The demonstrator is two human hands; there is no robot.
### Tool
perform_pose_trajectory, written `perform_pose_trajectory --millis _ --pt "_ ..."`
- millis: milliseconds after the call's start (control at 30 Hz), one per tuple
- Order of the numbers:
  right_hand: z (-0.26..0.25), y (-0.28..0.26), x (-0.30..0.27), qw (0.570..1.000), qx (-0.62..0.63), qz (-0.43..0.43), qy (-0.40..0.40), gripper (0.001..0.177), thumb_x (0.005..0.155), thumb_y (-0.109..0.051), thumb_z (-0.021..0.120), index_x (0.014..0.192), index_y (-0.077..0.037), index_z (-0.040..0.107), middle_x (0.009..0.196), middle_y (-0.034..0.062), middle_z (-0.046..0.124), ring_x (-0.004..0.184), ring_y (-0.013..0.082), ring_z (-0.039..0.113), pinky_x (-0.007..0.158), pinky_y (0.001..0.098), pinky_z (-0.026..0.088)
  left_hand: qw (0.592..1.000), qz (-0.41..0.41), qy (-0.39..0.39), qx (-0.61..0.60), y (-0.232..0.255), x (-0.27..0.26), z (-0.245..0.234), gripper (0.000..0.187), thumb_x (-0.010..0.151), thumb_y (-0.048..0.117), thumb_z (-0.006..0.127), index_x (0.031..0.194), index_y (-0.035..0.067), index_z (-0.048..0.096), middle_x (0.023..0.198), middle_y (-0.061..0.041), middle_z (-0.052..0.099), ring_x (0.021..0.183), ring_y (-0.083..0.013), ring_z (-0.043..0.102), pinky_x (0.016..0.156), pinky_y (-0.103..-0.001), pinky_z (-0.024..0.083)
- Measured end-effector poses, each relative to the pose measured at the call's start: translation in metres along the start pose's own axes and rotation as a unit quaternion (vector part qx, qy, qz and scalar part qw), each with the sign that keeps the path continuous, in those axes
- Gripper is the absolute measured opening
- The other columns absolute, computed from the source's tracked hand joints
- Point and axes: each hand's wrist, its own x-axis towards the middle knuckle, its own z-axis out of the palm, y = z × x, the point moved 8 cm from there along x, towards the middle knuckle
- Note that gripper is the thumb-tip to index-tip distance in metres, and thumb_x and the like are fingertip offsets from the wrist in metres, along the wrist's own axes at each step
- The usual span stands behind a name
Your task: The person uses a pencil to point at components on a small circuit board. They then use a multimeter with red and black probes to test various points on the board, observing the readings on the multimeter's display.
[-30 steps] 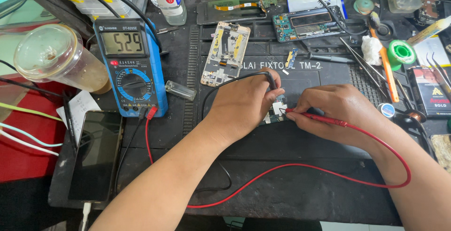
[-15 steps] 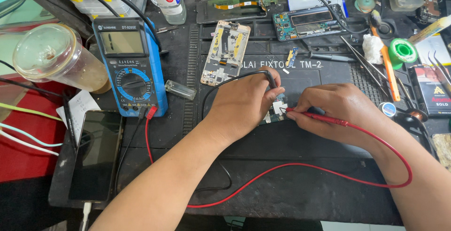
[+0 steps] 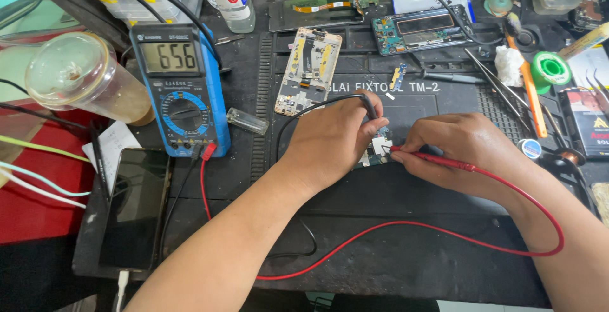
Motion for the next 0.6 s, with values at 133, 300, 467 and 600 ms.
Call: perform_pose_trajectory --millis 133,300,467,600 --pt "0.005 0.005 0.0 1.0 -0.014 0.013 -0.005 0.014 0.086 -0.025 0.077 0.08 -0.018 0.067 0.068 -0.0025 0.071 0.055 0.0224 0.064 0.057 0.0341 0.046 1.0 0.005 0.012 -0.009 0.001 -0.003 -0.006 0.018 0.105 0.034 0.046 0.106 0.018 0.054 0.103 0.006 0.068 0.084 -0.0248 0.071 0.058 -0.043 0.048" --pt "0.008 0.012 -0.004 0.999 -0.034 0.031 -0.002 0.01 0.083 -0.026 0.078 0.082 -0.021 0.069 0.068 -0.0053 0.072 0.057 0.021 0.066 0.06 0.0339 0.049 1.0 0.007 0.019 -0.009 0.002 -0.004 -0.006 0.02 0.106 0.036 0.043 0.105 0.019 0.053 0.103 0.007 0.065 0.086 -0.0218 0.072 0.057 -0.042 0.048" --pt "0.013 0.025 -0.008 0.993 -0.059 0.1 -0.016 0.012 0.082 -0.036 0.077 0.078 -0.025 0.073 0.076 -0.0136 0.081 0.065 0.0148 0.074 0.066 0.0307 0.053 1.0 0.003 0.009 -0.022 -0.001 -0.004 -0.002 0.019 0.106 0.036 0.042 0.108 0.019 0.051 0.104 0.007 0.068 0.089 -0.0211 0.074 0.059 -0.043 0.049" --pt "0.018 0.037 -0.011 0.987 -0.075 0.141 -0.012 0.01 0.078 -0.038 0.078 0.076 -0.029 0.076 0.079 -0.0171 0.083 0.07 0.0113 0.076 0.068 0.0306 0.054 1.0 -0.003 0.004 -0.013 0.001 -0.004 -0.003 0.019 0.105 0.036 0.043 0.109 0.02 0.051 0.101 0.006 0.069 0.089 -0.0213 0.073 0.061 -0.042 0.05"
